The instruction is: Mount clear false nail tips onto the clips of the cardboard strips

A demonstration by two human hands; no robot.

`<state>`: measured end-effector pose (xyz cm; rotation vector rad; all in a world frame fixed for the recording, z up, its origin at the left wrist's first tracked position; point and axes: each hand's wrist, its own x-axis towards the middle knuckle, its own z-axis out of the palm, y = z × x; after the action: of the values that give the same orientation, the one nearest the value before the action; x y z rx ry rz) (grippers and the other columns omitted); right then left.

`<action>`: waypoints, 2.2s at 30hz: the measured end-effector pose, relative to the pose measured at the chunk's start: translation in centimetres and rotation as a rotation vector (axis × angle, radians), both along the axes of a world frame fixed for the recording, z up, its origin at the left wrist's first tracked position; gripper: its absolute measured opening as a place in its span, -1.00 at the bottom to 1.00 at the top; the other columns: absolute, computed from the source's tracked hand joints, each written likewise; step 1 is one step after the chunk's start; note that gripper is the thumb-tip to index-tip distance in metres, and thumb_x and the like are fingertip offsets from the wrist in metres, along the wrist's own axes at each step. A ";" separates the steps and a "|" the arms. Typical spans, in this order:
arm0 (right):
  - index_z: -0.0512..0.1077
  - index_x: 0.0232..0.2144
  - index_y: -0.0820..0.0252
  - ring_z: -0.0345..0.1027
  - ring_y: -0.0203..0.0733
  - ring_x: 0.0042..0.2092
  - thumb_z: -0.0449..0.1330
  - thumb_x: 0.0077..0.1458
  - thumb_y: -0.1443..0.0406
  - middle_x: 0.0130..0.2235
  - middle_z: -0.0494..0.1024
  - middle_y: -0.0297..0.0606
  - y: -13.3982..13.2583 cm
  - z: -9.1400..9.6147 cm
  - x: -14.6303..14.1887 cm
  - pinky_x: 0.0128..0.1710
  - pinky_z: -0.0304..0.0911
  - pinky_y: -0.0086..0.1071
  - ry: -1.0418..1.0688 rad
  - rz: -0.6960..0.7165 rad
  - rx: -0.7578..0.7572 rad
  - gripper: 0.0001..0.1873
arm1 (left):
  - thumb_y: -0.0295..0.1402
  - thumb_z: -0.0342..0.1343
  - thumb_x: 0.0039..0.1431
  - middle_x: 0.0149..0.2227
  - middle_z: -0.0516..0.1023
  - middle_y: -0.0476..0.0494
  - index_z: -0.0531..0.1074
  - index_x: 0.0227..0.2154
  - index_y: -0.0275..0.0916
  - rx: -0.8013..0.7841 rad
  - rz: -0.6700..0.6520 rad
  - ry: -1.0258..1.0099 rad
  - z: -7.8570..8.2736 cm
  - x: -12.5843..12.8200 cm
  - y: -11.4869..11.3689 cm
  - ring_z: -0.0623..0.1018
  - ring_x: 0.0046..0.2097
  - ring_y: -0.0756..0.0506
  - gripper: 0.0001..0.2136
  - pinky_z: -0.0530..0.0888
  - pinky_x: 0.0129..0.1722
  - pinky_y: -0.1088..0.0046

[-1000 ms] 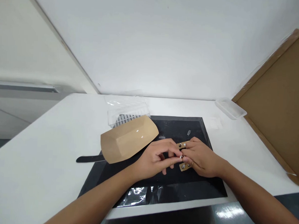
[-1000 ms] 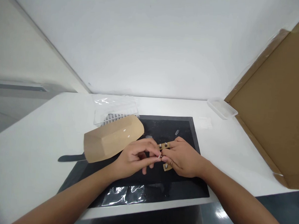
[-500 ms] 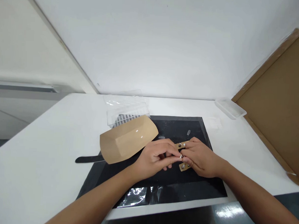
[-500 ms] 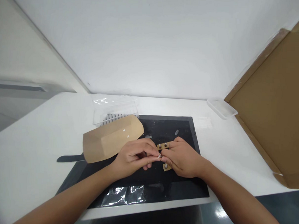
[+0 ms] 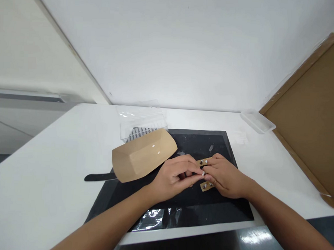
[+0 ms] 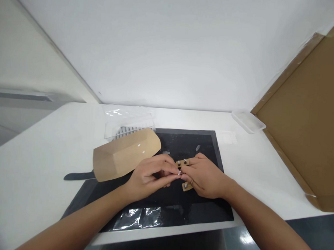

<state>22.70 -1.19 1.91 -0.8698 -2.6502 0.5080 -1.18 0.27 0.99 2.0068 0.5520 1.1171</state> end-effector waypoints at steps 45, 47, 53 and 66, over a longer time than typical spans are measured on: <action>0.34 -0.23 0.15 0.25 -0.16 -0.26 -0.01 0.44 0.28 -0.31 0.45 -0.30 -0.4 1.0 0.3 -0.11 0.05 -0.21 0.055 -0.029 0.119 -0.82 | -0.41 0.09 0.47 -0.18 0.59 -0.15 0.49 -0.12 -0.25 0.329 0.034 0.262 -0.5 -0.2 0.2 0.61 -0.19 -0.04 -0.91 0.57 -0.24 0.49; 0.36 -0.21 0.16 0.25 -0.16 -0.26 -0.03 0.47 0.29 -0.31 0.46 -0.29 -0.3 0.9 0.3 -0.13 0.04 -0.21 0.054 -0.043 0.162 -0.79 | -0.41 0.11 0.46 -0.22 0.59 -0.14 0.50 -0.13 -0.26 0.264 0.026 0.219 -0.6 -0.1 0.2 0.61 -0.25 -0.02 -0.91 0.56 -0.30 0.53; 0.42 -0.15 0.17 0.27 -0.16 -0.26 -0.02 0.51 0.30 -0.28 0.56 -0.27 -0.2 0.1 0.2 -0.14 0.05 -0.22 0.121 -0.092 0.192 -0.77 | -0.38 0.20 0.41 -0.28 0.59 -0.11 0.58 -0.11 -0.26 0.117 0.046 0.099 -1.2 0.1 0.2 0.57 -0.42 0.05 -0.90 0.51 -0.47 0.59; 0.44 -0.20 0.16 0.28 -0.19 -0.29 -0.04 0.52 0.27 -0.34 0.56 -0.31 -0.3 -0.2 -0.3 -0.13 0.03 -0.21 0.229 -0.197 0.069 -0.71 | -0.46 0.25 0.34 -0.29 0.64 -0.16 0.62 -0.05 -0.28 0.143 0.097 -0.019 -0.8 0.4 0.0 0.58 -0.45 0.06 -0.83 0.50 -0.56 0.64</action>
<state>22.43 -1.51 1.72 -0.9764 -2.3322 0.4354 -0.79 0.25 0.24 2.1083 0.5790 1.2644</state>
